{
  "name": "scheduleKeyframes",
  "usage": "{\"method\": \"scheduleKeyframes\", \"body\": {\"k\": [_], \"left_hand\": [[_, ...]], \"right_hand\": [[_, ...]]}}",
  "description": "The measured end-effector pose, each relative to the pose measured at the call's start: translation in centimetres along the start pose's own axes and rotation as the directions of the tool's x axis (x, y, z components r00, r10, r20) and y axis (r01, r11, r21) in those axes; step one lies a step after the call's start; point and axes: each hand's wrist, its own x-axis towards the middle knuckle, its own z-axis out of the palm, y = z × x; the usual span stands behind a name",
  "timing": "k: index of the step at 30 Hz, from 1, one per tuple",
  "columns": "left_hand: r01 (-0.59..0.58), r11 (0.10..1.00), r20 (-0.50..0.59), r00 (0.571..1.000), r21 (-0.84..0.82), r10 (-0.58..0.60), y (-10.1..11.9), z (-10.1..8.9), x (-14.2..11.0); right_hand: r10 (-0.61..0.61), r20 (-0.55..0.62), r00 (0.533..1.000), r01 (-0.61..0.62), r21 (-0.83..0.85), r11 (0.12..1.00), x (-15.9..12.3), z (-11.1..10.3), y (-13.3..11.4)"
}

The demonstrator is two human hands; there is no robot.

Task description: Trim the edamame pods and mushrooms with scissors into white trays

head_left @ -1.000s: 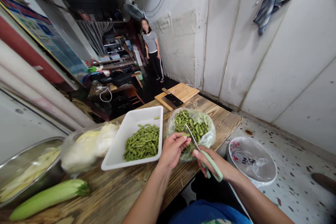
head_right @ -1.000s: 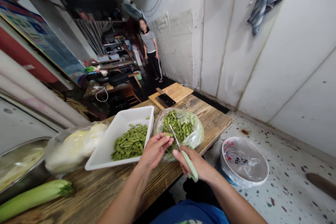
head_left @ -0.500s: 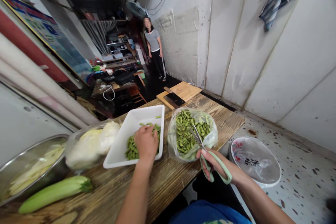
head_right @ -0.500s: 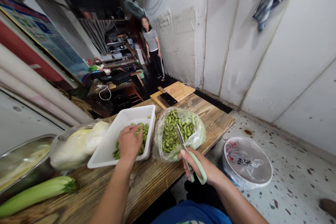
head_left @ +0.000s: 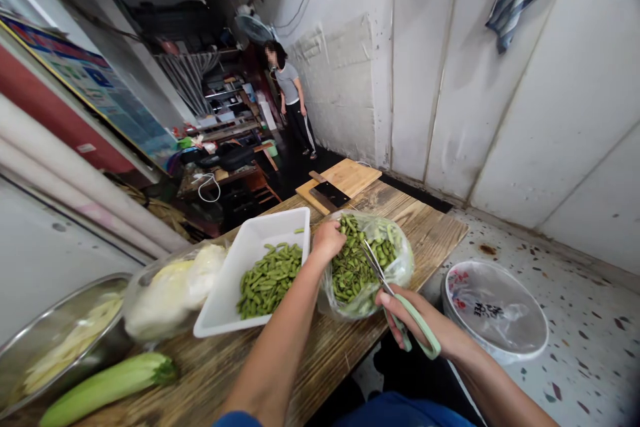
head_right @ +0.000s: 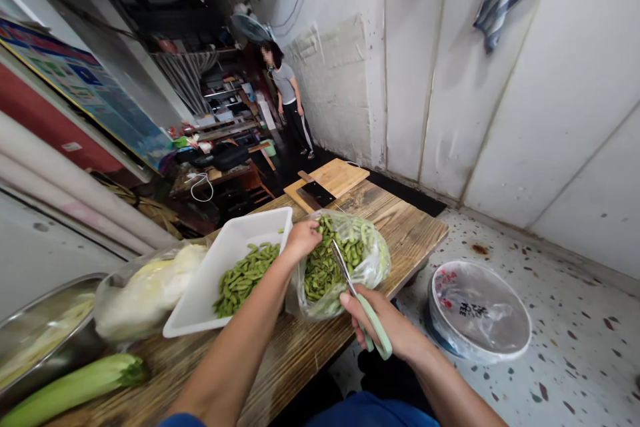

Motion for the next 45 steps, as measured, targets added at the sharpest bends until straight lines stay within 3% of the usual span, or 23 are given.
{"method": "scheduleKeyframes", "body": {"k": [3,6,9,12,16,21,30,36,42,45], "left_hand": [[-0.042,0.991,0.071,0.996,-0.124,0.051,-0.2,-1.0,-2.3],[-0.044,0.926,0.151,0.983,-0.376,0.108,-0.4,-1.3,-5.0],[-0.065,0.847,0.087,0.988,-0.528,0.13,-0.5,-0.8,-6.7],[-0.111,0.85,-0.017,0.993,-0.514,0.119,-0.6,-0.1,-7.1],[-0.077,0.878,0.006,0.996,-0.473,0.09,-0.7,0.9,-7.1],[-0.121,0.898,-0.037,0.992,-0.422,0.117,-0.7,1.3,-7.9],[-0.109,0.98,-0.15,0.985,-0.166,0.084,-0.4,0.5,-8.9],[-0.019,1.0,-0.166,0.986,-0.02,0.015,1.2,-0.2,-8.6],[0.008,0.987,-0.185,0.982,-0.157,-0.038,1.2,0.6,-7.7],[0.017,0.939,-0.213,0.972,-0.343,-0.095,0.8,1.3,-7.3]], "right_hand": [[0.009,-0.021,1.0,-0.01,-0.071,0.997,0.1,0.0,0.0],[-0.02,-0.053,0.998,0.007,-0.22,0.975,0.2,-0.1,-0.3],[-0.048,-0.094,0.994,0.013,-0.348,0.938,0.2,-0.2,-1.1],[-0.046,-0.096,0.994,0.009,-0.357,0.934,0.1,-0.1,-1.7],[-0.015,-0.082,0.996,-0.008,-0.271,0.962,0.4,0.2,-1.5],[-0.045,-0.087,0.995,0.022,-0.245,0.969,0.8,0.4,-1.7],[-0.028,-0.09,0.996,0.006,-0.238,0.971,1.4,0.2,-2.0],[-0.039,-0.028,0.999,0.032,-0.213,0.977,1.5,-1.0,-2.0],[-0.004,0.038,0.999,0.01,-0.147,0.989,1.7,-2.5,-1.8],[0.002,0.062,0.998,0.002,-0.073,0.997,1.8,-3.2,-1.2]]}}
